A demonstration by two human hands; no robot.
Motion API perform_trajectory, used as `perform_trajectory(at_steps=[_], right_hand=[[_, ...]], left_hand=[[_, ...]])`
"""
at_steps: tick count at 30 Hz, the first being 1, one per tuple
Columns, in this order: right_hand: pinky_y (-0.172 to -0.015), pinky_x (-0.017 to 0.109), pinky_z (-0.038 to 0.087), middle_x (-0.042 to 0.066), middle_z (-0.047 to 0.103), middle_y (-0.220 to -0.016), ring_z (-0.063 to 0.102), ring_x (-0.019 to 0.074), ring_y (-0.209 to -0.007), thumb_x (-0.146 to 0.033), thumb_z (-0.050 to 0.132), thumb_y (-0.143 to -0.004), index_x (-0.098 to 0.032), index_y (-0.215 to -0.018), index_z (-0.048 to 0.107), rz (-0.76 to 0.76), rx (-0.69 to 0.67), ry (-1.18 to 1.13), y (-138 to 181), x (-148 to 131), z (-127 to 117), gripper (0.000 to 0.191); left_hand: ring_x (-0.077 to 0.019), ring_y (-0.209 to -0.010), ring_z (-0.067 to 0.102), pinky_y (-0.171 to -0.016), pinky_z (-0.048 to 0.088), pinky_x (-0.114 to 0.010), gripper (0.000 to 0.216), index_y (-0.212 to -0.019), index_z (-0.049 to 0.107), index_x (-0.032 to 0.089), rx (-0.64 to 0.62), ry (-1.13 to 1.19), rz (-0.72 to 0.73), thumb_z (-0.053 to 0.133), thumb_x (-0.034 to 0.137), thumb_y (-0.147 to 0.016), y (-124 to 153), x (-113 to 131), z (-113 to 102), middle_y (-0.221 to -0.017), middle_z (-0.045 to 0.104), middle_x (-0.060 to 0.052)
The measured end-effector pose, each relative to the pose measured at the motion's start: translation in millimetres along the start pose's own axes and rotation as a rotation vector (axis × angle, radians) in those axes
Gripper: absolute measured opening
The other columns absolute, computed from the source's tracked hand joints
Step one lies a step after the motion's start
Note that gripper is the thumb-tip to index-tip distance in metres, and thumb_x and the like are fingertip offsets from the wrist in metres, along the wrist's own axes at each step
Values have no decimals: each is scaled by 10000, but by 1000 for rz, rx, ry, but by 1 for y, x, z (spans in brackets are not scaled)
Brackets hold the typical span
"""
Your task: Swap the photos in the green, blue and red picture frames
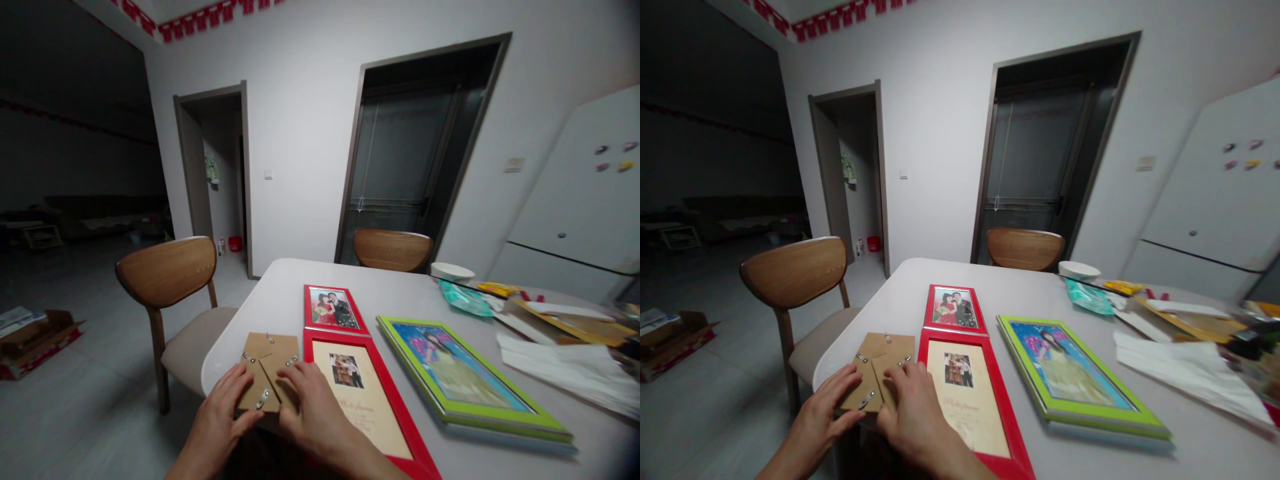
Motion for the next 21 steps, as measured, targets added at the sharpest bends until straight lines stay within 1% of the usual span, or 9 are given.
perform_trajectory(at_steps=[2,5,7,9,12,14,17,19,21], right_hand=[[-857,327,338,69,515,-992,442,192,-948,-155,484,-601,-194,-1001,529,3,17,-44,6,4,-18,404],[-915,354,310,72,505,-1056,426,197,-1014,-148,467,-604,-194,-999,530,23,7,-38,21,19,-44,402],[-931,360,308,74,495,-1095,418,198,-1047,-154,461,-610,-194,-1006,524,54,-9,-16,35,34,-59,403],[-937,363,312,78,490,-1119,419,198,-1061,-163,452,-619,-195,-1013,521,94,-30,14,50,51,-69,401],[-942,375,311,86,499,-1121,428,205,-1067,-178,441,-630,-191,-1002,536,143,-49,75,67,75,-79,384],[-941,381,313,94,507,-1117,434,212,-1066,-186,440,-631,-182,-990,551,164,-50,117,73,87,-81,376],[-938,384,315,109,507,-1125,432,220,-1073,-187,438,-628,-165,-973,571,167,-49,172,77,99,-76,371],[-939,387,310,118,496,-1144,422,224,-1086,-188,436,-632,-156,-972,578,150,-39,205,76,102,-69,370],[-936,392,308,120,487,-1160,419,227,-1089,-192,439,-640,-160,-985,579,128,-27,231,75,103,-62,374]], left_hand=[[-248,-1048,499,-869,433,-376,398,-1032,559,193,12,31,43,641,304,-659,-8,20,-3,-1139,547,-102],[-263,-1083,463,-883,419,-400,405,-1030,556,171,-40,98,86,646,300,-656,-17,54,1,-1159,525,-126],[-270,-1106,436,-899,402,-407,419,-1040,547,150,-108,136,88,645,291,-658,-22,77,8,-1181,501,-144],[-274,-1128,409,-924,376,-403,430,-1044,541,118,-205,165,89,648,267,-655,-24,97,19,-1198,480,-164],[-273,-1146,384,-954,339,-389,429,-1034,544,105,-345,196,90,656,250,-646,-23,119,38,-1216,459,-168],[-272,-1149,380,-962,323,-395,426,-1027,549,123,-394,198,79,663,249,-637,-23,126,49,-1229,450,-156],[-271,-1133,401,-962,304,-438,380,-1016,554,151,-423,184,56,640,241,-658,-22,128,61,-1214,473,-132],[-267,-1118,421,-949,308,-465,311,-987,566,172,-426,175,45,606,232,-685,-23,126,65,-1186,504,-111],[-262,-1109,431,-939,326,-456,257,-948,582,179,-408,167,43,588,219,-694,-24,123,66,-1165,524,-98]])
Point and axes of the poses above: each hand's wrist, its own y-axis away from the middle knuckle, its own z-axis out of the palm, x = y × z, the point moved 6 cm from there along -y, towards the middle knuckle
